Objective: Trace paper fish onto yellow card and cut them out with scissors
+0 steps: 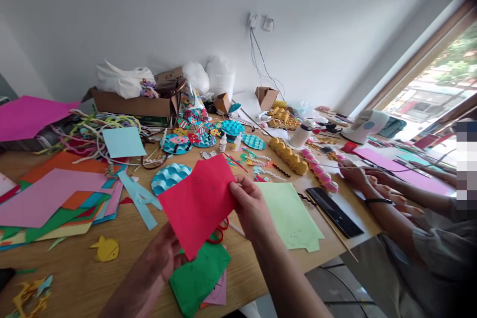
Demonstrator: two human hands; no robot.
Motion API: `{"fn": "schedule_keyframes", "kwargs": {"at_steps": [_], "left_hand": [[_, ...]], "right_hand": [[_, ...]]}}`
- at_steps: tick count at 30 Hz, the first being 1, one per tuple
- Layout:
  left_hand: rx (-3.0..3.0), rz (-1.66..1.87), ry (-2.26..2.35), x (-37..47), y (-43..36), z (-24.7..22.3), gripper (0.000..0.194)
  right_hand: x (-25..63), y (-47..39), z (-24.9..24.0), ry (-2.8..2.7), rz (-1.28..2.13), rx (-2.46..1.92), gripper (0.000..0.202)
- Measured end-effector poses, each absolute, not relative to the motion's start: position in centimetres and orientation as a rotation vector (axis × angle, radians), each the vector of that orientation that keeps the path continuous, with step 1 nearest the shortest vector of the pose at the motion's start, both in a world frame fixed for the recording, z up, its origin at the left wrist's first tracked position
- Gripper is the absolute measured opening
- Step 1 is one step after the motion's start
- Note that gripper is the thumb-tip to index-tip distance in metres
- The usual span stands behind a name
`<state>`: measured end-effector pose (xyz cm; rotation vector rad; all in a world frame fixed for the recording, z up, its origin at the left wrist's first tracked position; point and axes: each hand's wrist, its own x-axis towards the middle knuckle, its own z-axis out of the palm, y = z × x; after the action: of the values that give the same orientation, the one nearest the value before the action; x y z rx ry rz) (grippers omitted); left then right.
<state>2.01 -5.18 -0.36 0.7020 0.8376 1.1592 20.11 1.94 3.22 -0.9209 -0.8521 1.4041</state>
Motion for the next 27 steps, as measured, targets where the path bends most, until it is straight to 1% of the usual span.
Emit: {"fn": "schedule_keyframes", "kwargs": {"at_steps": [2,4,6,8,10,12,14,16,19,22,27], "left_hand": [[0.641,1.191,0.786,2.1,-5.3,0.0,0.043],[0.547,1.221,0.867,2.0,-5.3,-0.3,0.041],[0.454,1.246,1.017,1.8,-5.1,-0.9,0.048],[0.398,1.273,1.113,1.5,-4.7,-1.5,0.053],[0.379,1.329,1.158,1.0,-4.4,-2.0,0.052],[0.405,1.384,1.191,0.4,-4.1,-2.3,0.050],[0.444,1.422,1.215,0.0,-3.9,-2.2,0.050],[0.467,1.443,1.219,-0.3,-3.9,-2.0,0.053],[0.463,1.466,1.225,-0.2,-3.9,-1.5,0.058],[0.454,1.478,1.227,-0.3,-3.9,-1.0,0.056],[0.455,1.539,1.273,-1.8,-3.8,0.5,0.048]], "right_hand": [[18.5,1.8,2.2,-0.885,1.440,-0.921,0.037],[17.6,1.6,1.5,-0.938,1.471,-0.927,0.038],[17.3,1.4,1.0,-1.030,1.490,-0.943,0.037],[17.9,1.4,0.5,-1.218,1.433,-1.018,0.032],[18.9,1.4,-0.1,-1.500,1.219,-1.217,0.022],[20.0,1.4,-0.6,-1.824,0.891,-1.535,0.013],[20.8,1.3,-1.0,-2.112,0.629,-1.808,0.010],[21.1,1.1,-1.4,-2.299,0.515,-1.925,0.011],[20.6,0.8,-1.7,-2.428,0.451,-1.918,0.021],[19.9,0.9,-1.9,-2.501,0.434,-1.914,0.026],[19.9,1.6,-1.6,-2.459,0.476,-1.945,0.020]]}}
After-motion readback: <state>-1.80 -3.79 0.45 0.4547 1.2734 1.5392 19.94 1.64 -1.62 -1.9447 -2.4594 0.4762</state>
